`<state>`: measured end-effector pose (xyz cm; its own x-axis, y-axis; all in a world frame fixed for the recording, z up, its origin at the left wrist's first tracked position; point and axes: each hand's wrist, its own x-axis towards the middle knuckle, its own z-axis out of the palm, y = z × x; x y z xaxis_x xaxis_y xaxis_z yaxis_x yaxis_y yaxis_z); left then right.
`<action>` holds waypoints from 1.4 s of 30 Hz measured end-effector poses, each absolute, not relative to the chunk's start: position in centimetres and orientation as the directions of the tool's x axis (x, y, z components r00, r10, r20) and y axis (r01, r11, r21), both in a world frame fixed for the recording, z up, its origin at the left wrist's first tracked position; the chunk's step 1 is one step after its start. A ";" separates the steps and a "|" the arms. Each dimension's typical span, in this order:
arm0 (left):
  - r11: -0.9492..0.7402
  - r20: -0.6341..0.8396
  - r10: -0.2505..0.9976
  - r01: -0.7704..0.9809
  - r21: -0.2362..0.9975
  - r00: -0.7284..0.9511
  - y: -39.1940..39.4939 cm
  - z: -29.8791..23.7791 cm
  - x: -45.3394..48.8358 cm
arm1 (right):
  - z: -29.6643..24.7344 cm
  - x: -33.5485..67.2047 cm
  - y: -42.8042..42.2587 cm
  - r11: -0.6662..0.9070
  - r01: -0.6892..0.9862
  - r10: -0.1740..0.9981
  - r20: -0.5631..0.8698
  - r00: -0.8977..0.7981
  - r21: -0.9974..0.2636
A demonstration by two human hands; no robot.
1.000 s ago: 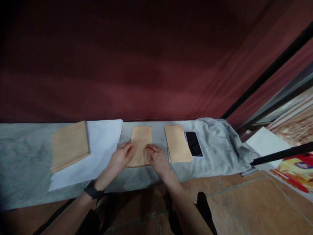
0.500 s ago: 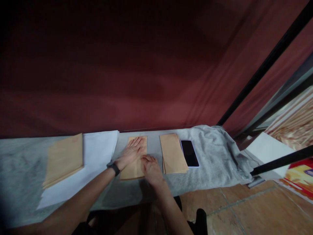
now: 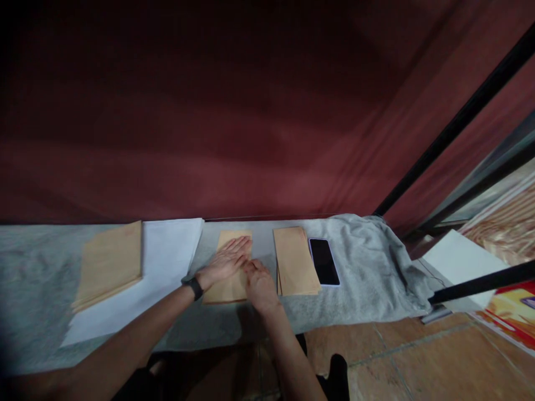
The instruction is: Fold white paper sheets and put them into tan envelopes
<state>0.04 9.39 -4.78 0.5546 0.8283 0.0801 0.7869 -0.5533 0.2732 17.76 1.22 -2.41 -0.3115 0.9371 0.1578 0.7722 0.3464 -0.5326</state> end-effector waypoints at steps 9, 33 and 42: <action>-0.596 0.065 0.795 0.759 0.262 0.603 3.8 -4.4 -0.4 | -1.4 17.6 0.6 0.265 0.803 0.962 0.199 -0.185 -0.533; -0.650 0.078 0.742 0.685 0.330 0.666 -3.4 -3.7 -1.9 | -5.6 15.7 3.7 0.427 0.835 0.901 0.245 -0.358 -0.348; -0.580 0.142 0.810 0.741 0.339 0.569 -5.2 -6.0 0.2 | -5.1 15.7 3.2 0.434 0.845 0.900 0.195 -0.390 -0.312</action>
<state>0.18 -5.24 -5.99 0.5691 0.8099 0.1419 0.7410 -0.5800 0.3385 15.75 3.15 -5.07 -0.3901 0.8999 0.1948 0.8451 0.4339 -0.3123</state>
